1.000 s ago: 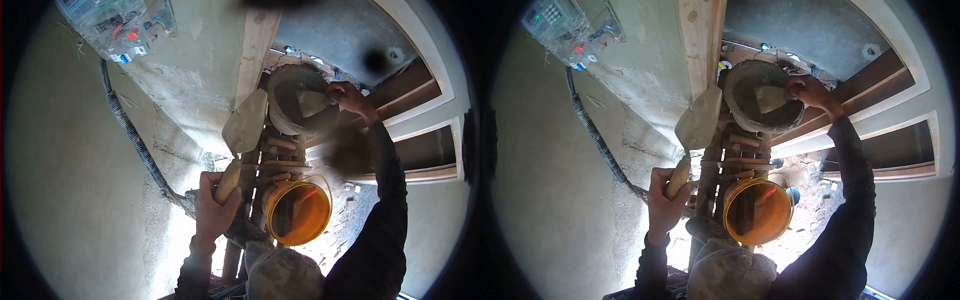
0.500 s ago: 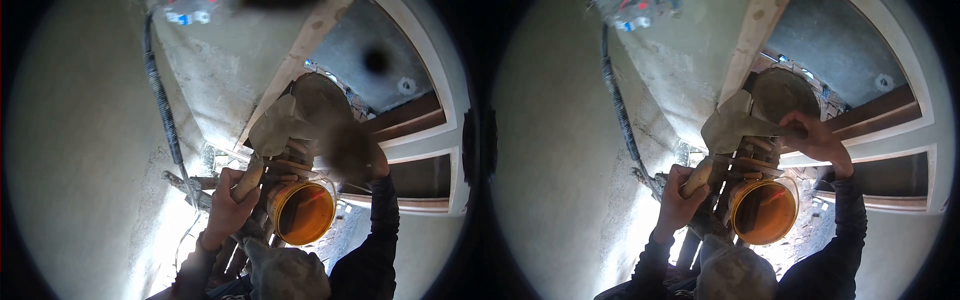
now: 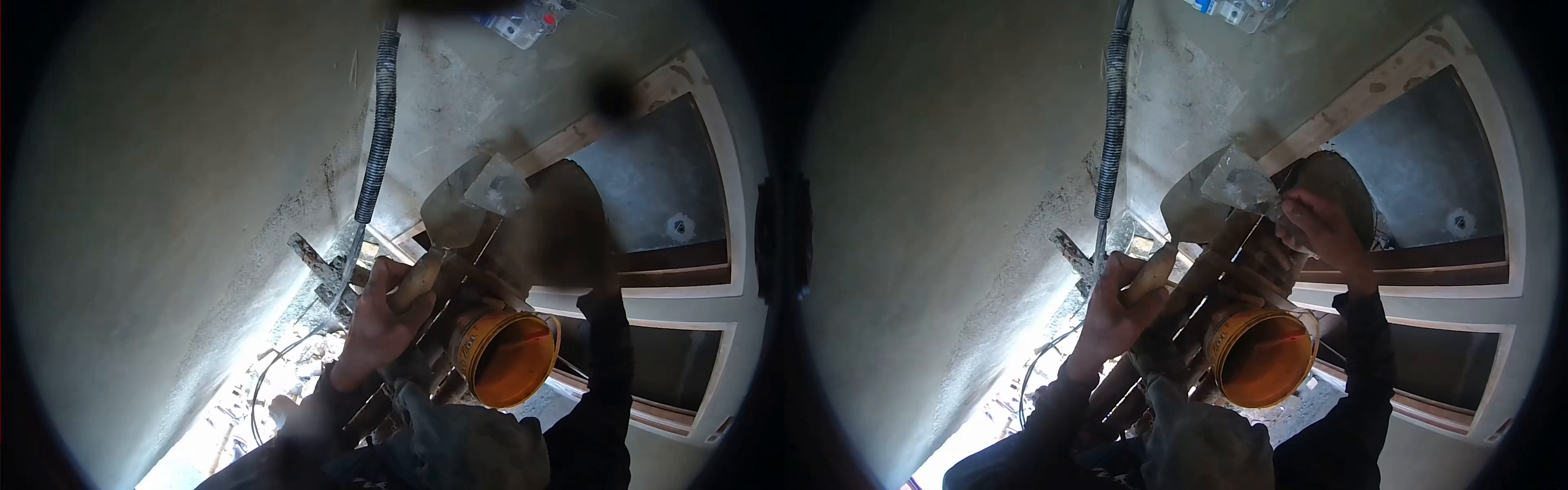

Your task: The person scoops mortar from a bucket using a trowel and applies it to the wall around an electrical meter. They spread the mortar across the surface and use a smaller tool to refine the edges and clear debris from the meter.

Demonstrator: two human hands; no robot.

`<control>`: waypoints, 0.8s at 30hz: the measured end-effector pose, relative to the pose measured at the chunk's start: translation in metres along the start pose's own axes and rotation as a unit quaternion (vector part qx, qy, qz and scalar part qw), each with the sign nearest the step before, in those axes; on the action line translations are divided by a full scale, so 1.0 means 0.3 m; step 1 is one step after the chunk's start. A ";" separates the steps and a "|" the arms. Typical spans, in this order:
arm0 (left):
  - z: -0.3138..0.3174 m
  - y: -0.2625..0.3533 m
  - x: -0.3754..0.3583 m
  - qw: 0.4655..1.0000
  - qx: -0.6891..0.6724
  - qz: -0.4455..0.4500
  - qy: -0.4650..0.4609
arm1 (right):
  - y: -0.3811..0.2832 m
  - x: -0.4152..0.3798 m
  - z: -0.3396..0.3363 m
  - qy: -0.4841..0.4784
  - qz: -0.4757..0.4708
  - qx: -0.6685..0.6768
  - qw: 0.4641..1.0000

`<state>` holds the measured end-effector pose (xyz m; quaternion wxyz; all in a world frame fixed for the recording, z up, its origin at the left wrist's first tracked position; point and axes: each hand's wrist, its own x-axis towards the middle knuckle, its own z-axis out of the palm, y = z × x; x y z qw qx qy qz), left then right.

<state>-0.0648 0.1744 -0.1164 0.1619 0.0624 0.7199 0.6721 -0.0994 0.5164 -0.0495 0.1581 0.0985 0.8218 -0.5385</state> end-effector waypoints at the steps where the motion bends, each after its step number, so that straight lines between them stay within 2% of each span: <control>1: -0.004 0.002 0.004 1.000 -0.002 0.002 -0.001 | 0.042 0.026 -0.007 -0.020 0.000 0.072 0.997; 2: -0.007 0.001 0.006 1.000 -0.012 0.003 -0.009 | 0.073 0.042 -0.006 -0.018 0.001 0.070 0.997; 4: -0.014 0.000 0.008 0.999 -0.024 0.003 -0.021 | 0.135 0.067 -0.004 -0.020 0.034 0.180 0.983; 5: -0.018 -0.001 0.008 0.997 -0.060 -0.023 -0.038 | 0.175 0.079 -0.010 -0.016 0.036 0.179 0.983; 7: -0.024 0.014 0.009 0.992 -0.097 -0.050 -0.056 | 0.246 0.101 -0.027 -0.077 0.020 0.197 0.977; 9: -0.034 0.047 0.010 0.989 -0.087 -0.100 -0.060 | 0.288 0.086 -0.049 -0.094 0.023 0.183 0.978; 13: -0.037 0.047 0.014 0.982 -0.136 -0.118 -0.055 | 0.324 0.054 -0.074 -0.109 0.031 0.123 0.986; 14: -0.037 0.047 0.016 0.985 -0.131 -0.095 -0.055 | 0.318 0.025 -0.086 -0.106 0.033 0.123 0.986; 16: -0.037 0.054 0.020 0.988 -0.127 -0.072 -0.054 | 0.272 -0.034 -0.106 -0.046 0.070 0.033 0.996; 17: -0.039 0.065 0.022 0.987 -0.129 -0.083 -0.047 | 0.279 -0.059 -0.123 -0.046 0.072 0.034 0.996; 19: -0.034 0.066 0.025 0.986 -0.132 -0.094 -0.041 | 0.294 -0.106 -0.154 0.008 0.077 -0.111 0.991; 20: -0.029 0.060 0.026 0.992 -0.097 -0.078 -0.020 | 0.276 -0.127 -0.131 0.007 0.077 -0.111 0.991; 22: -0.015 0.046 0.023 0.996 -0.062 -0.064 0.006 | 0.227 -0.173 -0.051 0.150 0.004 -0.099 0.984; 23: -0.002 0.042 0.026 0.998 -0.043 -0.050 0.022 | 0.193 -0.184 -0.007 0.148 0.003 -0.098 0.984; 24: 0.012 0.036 0.031 0.998 -0.024 -0.035 0.035 | 0.155 -0.192 0.043 0.192 -0.105 -0.226 0.949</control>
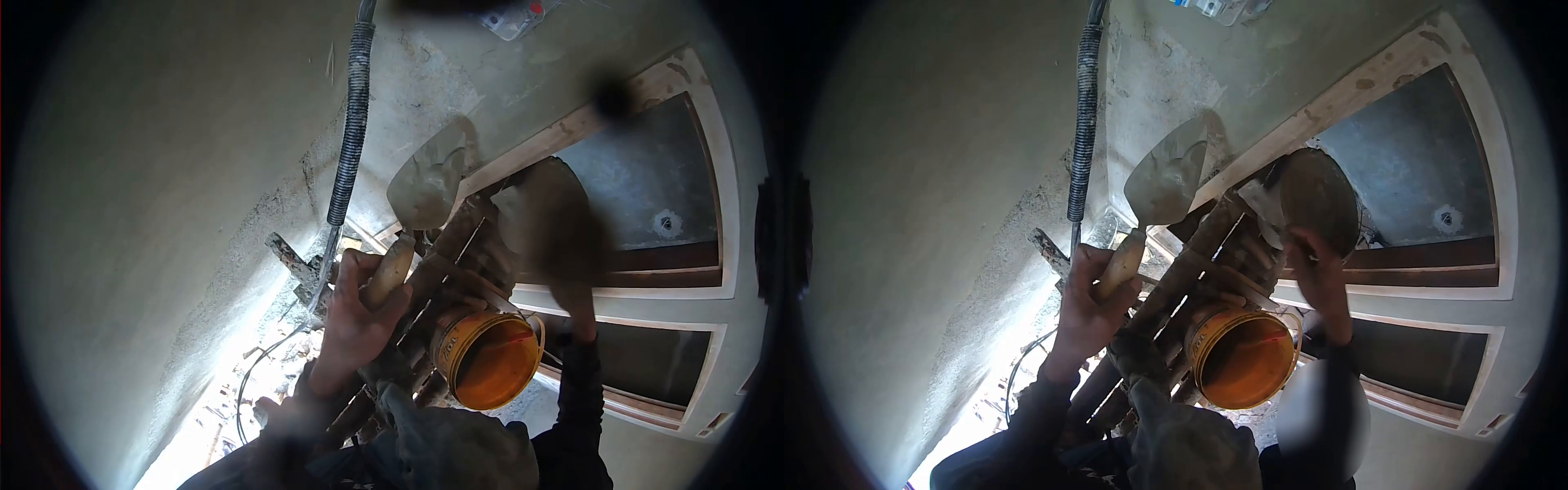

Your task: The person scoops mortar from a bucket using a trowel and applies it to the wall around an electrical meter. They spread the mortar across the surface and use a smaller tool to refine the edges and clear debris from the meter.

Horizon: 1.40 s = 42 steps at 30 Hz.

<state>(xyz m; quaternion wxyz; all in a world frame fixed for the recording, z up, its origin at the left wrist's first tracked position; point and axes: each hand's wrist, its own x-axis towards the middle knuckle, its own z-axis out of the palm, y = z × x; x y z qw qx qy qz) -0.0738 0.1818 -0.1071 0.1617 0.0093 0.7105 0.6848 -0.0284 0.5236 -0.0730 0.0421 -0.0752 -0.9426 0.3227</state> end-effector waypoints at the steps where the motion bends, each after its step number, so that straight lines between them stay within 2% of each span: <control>1: 0.015 -0.009 0.005 1.000 0.001 0.001 -0.001 | -0.054 -0.008 0.023 0.061 -0.118 -0.114 0.985; 2: 0.030 -0.021 0.004 0.999 0.015 0.039 0.017 | -0.101 -0.013 0.047 0.033 -0.052 -0.034 0.998; 3: 0.045 -0.026 0.002 0.996 0.027 0.079 0.036 | -0.140 -0.018 0.078 0.033 -0.050 -0.035 0.998; 5: 0.067 -0.026 -0.005 0.998 0.014 0.057 0.037 | -0.205 -0.031 0.134 0.073 -0.124 -0.146 0.979; 6: 0.074 -0.025 -0.006 0.999 0.002 0.037 0.040 | -0.218 -0.035 0.159 0.073 -0.126 -0.146 0.979; 11: 0.105 -0.024 -0.030 0.998 -0.008 0.027 0.054 | -0.268 -0.039 0.248 0.056 -0.071 -0.161 0.983; 14: 0.123 -0.027 -0.040 0.997 -0.035 0.017 0.069 | -0.264 -0.008 0.285 0.080 -0.100 -0.140 0.982; 18: 0.134 -0.057 -0.040 0.996 -0.021 0.047 0.074 | -0.233 0.029 0.320 0.102 -0.112 -0.139 0.979; 20: 0.135 -0.061 -0.041 0.995 -0.020 0.055 0.076 | -0.224 0.044 0.336 0.102 -0.045 -0.094 0.989; 21: 0.133 -0.058 -0.042 0.996 -0.035 0.043 0.068 | -0.202 0.054 0.347 0.100 -0.047 -0.095 0.989; 23: 0.129 -0.049 -0.043 0.996 -0.051 0.029 0.062 | -0.154 0.077 0.364 0.130 -0.132 -0.125 0.975; 24: 0.126 -0.041 -0.042 0.997 -0.048 0.019 0.062 | -0.155 0.086 0.365 0.128 -0.133 -0.125 0.975; 27: 0.122 -0.041 -0.032 0.996 -0.052 0.013 0.070 | -0.164 0.132 0.367 0.161 -0.185 -0.097 0.965; 30: 0.114 -0.059 -0.019 0.995 -0.056 0.022 0.082 | -0.181 0.203 0.375 0.178 -0.160 -0.043 0.970; 32: 0.110 -0.070 -0.006 0.994 -0.055 0.026 0.089 | -0.204 0.275 0.373 0.183 -0.089 0.039 0.978; 33: 0.107 -0.074 0.001 0.994 -0.048 0.030 0.091 | -0.229 0.312 0.372 0.179 -0.090 0.039 0.979; 35: 0.105 -0.081 0.005 0.994 -0.042 0.031 0.097 | -0.298 0.395 0.366 0.154 -0.045 0.173 0.972; 38: 0.105 -0.089 0.007 0.993 -0.053 0.005 0.104 | -0.370 0.533 0.356 0.153 -0.041 0.231 0.960; 42: 0.103 -0.092 0.007 0.994 -0.064 -0.002 0.093 | -0.392 0.704 0.321 0.131 -0.082 0.225 0.962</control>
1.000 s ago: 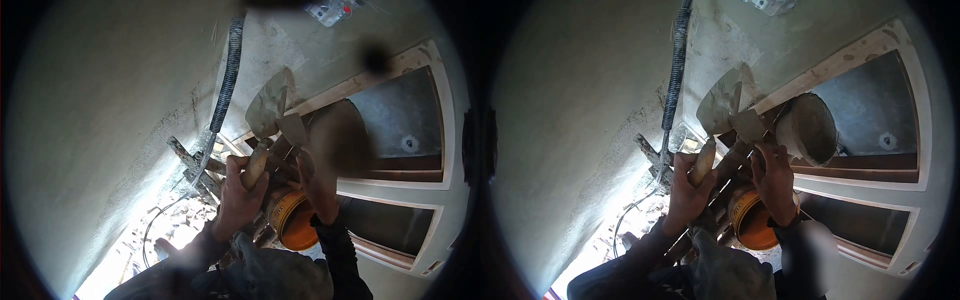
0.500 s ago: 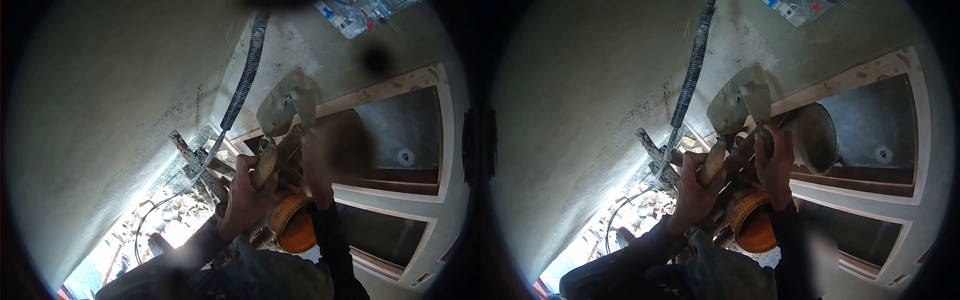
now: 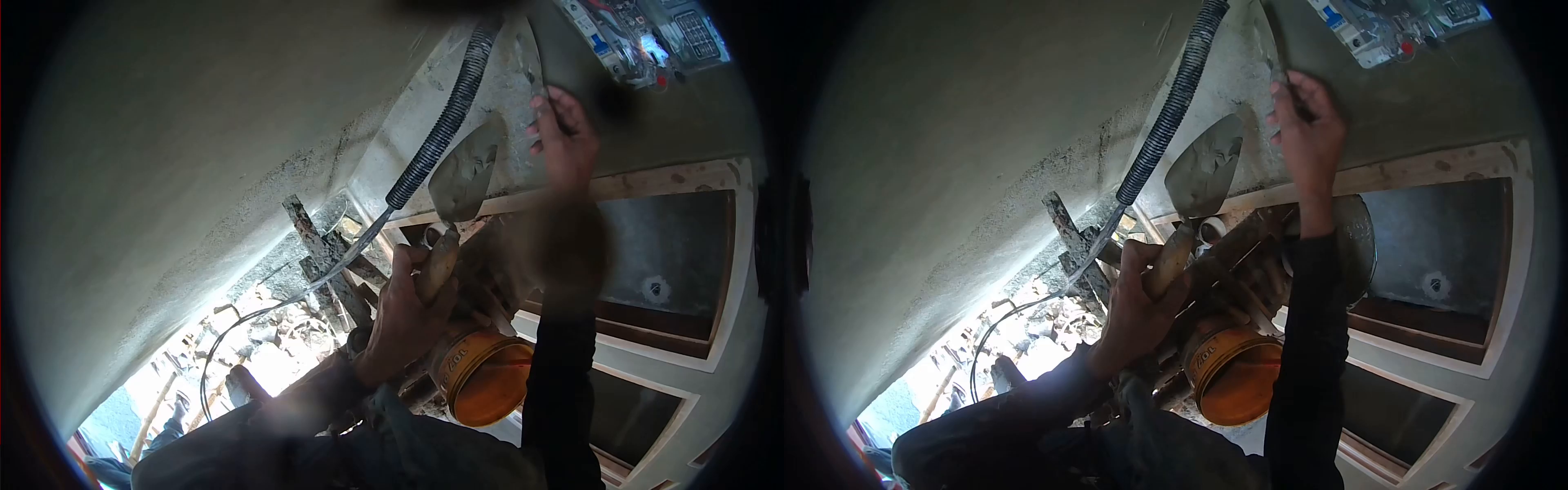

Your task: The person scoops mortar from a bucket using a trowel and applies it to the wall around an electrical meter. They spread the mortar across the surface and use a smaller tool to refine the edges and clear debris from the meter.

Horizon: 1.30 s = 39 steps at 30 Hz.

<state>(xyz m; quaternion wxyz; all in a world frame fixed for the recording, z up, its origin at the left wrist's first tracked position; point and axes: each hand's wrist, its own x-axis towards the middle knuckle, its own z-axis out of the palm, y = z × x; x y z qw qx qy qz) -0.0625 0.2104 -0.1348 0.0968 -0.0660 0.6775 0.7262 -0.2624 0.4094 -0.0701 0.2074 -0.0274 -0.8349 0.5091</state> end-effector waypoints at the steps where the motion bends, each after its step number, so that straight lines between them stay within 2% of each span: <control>1: -0.002 0.002 0.001 1.000 0.003 -0.010 -0.006 | -0.007 0.037 0.001 -0.013 -0.006 -0.006 1.000; 6: 0.006 -0.009 0.005 1.000 -0.002 0.018 0.000 | -0.052 0.149 0.031 -0.044 -0.007 -0.014 0.999; 11: 0.017 -0.022 0.005 1.000 0.006 0.030 0.001 | -0.062 0.183 0.050 -0.011 0.010 -0.035 0.999; 14: 0.019 -0.030 0.002 0.999 0.004 0.045 0.002 | -0.073 0.103 0.010 0.036 0.034 -0.063 0.997; 18: 0.009 -0.011 -0.002 1.000 0.010 0.020 0.008 | -0.047 -0.013 0.015 0.082 0.039 -0.055 0.994; 20: 0.012 -0.018 -0.007 1.000 0.014 0.007 -0.003 | -0.021 -0.011 0.044 0.074 -0.042 -0.014 0.996; 21: 0.015 -0.023 -0.006 0.999 0.025 0.023 0.009 | -0.008 0.014 0.061 0.079 -0.037 -0.017 0.996; 23: 0.020 -0.025 -0.004 0.998 0.038 0.044 0.018 | 0.003 0.108 0.109 0.084 -0.108 -0.078 0.988; 26: 0.015 -0.022 -0.004 0.999 0.033 0.034 0.019 | -0.030 0.159 0.157 0.084 -0.115 -0.075 0.987; 30: 0.006 -0.001 -0.011 1.000 0.007 -0.027 0.004 | -0.056 0.189 0.167 0.074 -0.118 -0.071 0.988; 32: 0.006 -0.003 -0.011 0.999 0.004 -0.042 -0.004 | -0.091 0.187 0.156 0.066 -0.056 -0.043 0.995; 33: 0.008 -0.012 -0.010 1.000 0.010 -0.023 -0.001 | -0.075 0.202 0.145 0.067 -0.056 -0.043 0.995; 35: 0.012 -0.020 -0.011 1.000 0.015 -0.005 -0.002 | -0.028 0.239 0.113 0.081 -0.124 -0.090 0.985; 36: 0.015 -0.020 -0.009 1.000 0.017 -0.002 0.000 | -0.052 0.219 0.097 0.082 -0.124 -0.091 0.985; 38: 0.018 -0.020 -0.004 1.000 0.015 0.001 0.002 | -0.133 0.136 0.047 0.076 -0.026 -0.076 0.994; 39: 0.019 -0.021 -0.002 1.000 0.008 0.003 -0.001 | -0.132 0.111 0.019 0.076 -0.027 -0.077 0.994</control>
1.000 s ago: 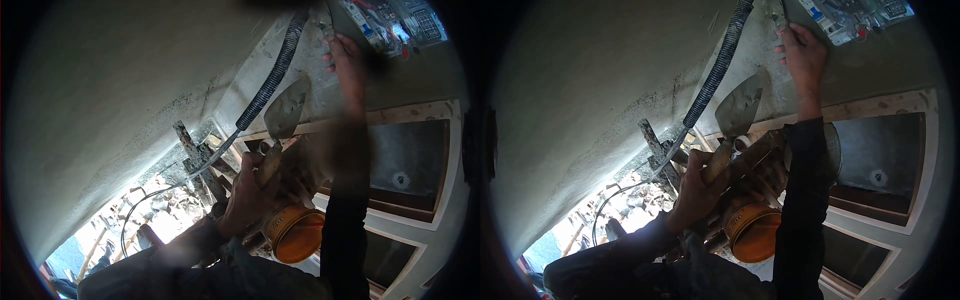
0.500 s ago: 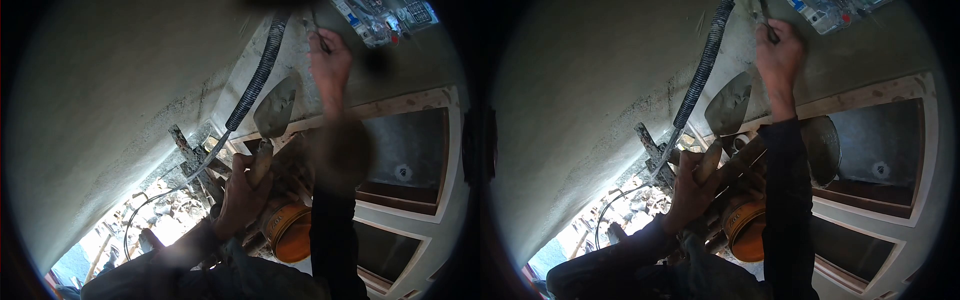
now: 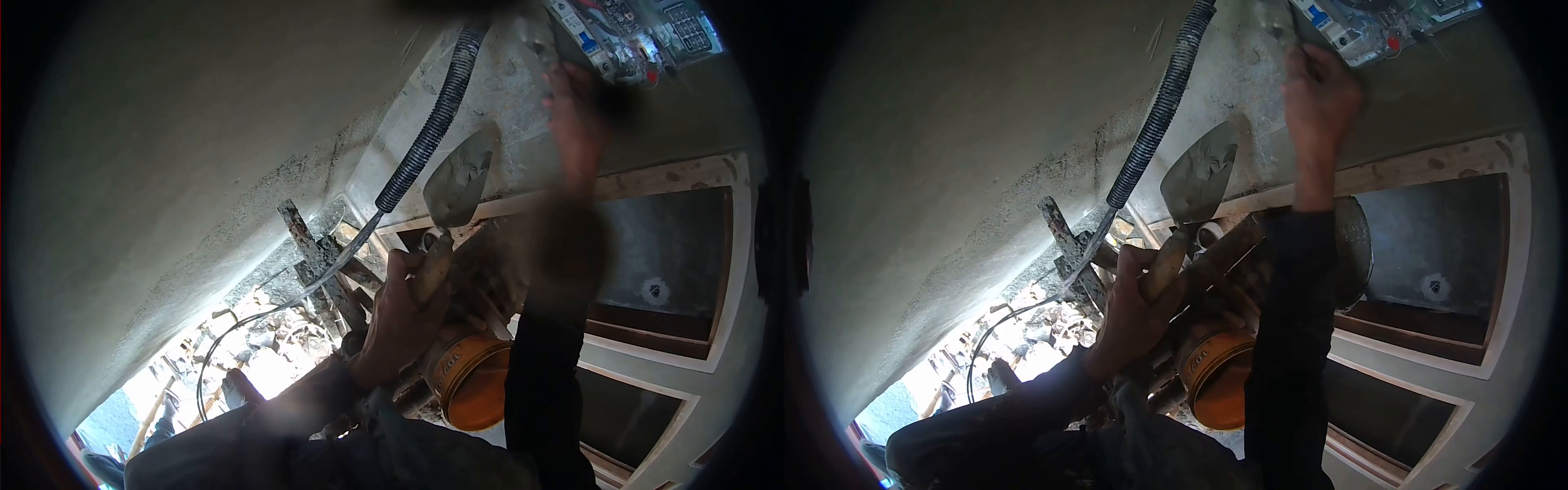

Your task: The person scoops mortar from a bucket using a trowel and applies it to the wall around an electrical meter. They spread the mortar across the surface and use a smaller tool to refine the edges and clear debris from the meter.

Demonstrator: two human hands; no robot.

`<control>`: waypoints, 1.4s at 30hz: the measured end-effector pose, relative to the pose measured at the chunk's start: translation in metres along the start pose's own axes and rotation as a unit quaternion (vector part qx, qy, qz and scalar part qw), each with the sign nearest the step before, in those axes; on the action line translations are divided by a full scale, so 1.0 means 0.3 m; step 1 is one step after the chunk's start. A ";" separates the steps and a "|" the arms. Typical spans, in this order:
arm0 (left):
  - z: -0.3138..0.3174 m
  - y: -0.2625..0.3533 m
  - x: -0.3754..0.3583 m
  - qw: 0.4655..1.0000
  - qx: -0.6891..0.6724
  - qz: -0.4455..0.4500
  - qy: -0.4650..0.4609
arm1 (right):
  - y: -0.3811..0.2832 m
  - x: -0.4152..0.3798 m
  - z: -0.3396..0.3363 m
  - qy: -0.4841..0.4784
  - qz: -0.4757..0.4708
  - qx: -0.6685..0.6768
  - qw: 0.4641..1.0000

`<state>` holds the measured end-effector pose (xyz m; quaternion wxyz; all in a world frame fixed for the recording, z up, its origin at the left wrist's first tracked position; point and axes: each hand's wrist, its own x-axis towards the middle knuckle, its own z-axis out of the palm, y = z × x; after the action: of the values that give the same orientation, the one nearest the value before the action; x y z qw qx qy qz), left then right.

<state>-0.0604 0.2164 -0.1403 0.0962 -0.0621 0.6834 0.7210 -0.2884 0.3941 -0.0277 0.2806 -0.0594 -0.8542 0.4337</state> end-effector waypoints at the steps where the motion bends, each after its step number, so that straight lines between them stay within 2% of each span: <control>1: 0.000 0.000 0.001 1.000 -0.007 0.001 -0.004 | 0.019 -0.012 -0.042 0.002 0.003 0.010 1.000; 6: -0.003 0.009 0.004 0.999 0.012 0.038 0.014 | 0.053 -0.187 -0.283 0.024 0.061 -0.019 0.998; 9: -0.006 0.018 0.009 0.999 0.002 0.046 0.024 | 0.069 -0.349 -0.388 0.020 0.014 -0.055 0.998; 11: -0.005 0.027 0.012 0.999 -0.015 0.038 0.026 | 0.093 -0.428 -0.421 -0.055 -0.197 -0.223 0.953; 14: -0.002 0.032 0.017 0.999 -0.005 0.032 0.024 | 0.035 -0.520 -0.380 -0.076 -0.203 -0.276 0.936; 18: 0.014 0.026 0.018 0.997 0.019 0.069 0.035 | 0.044 -0.561 -0.314 -0.061 -0.212 -0.293 0.930; 20: 0.018 0.020 0.015 0.996 0.022 0.076 0.038 | 0.046 -0.567 -0.292 -0.064 -0.144 -0.324 0.933; 21: 0.021 0.010 0.013 0.995 0.033 0.088 0.037 | 0.048 -0.567 -0.282 -0.064 -0.145 -0.324 0.933; 24: 0.029 -0.011 -0.002 0.992 0.057 0.103 0.037 | 0.069 -0.557 -0.254 -0.035 -0.169 -0.313 0.934; 26: 0.031 -0.024 -0.015 0.991 0.072 0.105 0.037 | 0.103 -0.541 -0.227 -0.004 -0.170 -0.213 0.962; 30: 0.038 -0.031 -0.039 0.993 0.052 0.104 0.034 | 0.161 -0.437 -0.122 0.028 -0.148 -0.127 0.980; 32: 0.046 -0.031 -0.049 0.995 0.037 0.089 0.029 | 0.165 -0.355 -0.046 0.022 -0.022 0.023 0.999; 35: 0.048 -0.055 -0.043 0.999 0.011 0.044 0.027 | 0.169 -0.222 0.074 0.025 -0.034 0.063 0.997; 37: 0.043 -0.073 -0.037 0.996 0.045 0.061 0.041 | 0.129 -0.156 0.134 0.019 0.025 0.160 0.987; 40: 0.032 -0.052 -0.029 0.997 0.049 0.023 0.047 | 0.108 -0.080 0.151 -0.009 0.082 0.151 0.985; 42: 0.026 -0.045 -0.027 0.998 0.045 0.001 0.045 | 0.120 -0.083 0.125 0.003 0.088 0.136 0.987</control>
<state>-0.0491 0.2244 -0.1510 0.0671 -0.0894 0.7191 0.6858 -0.2926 0.3811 -0.0836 0.2494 -0.0965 -0.7780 0.5685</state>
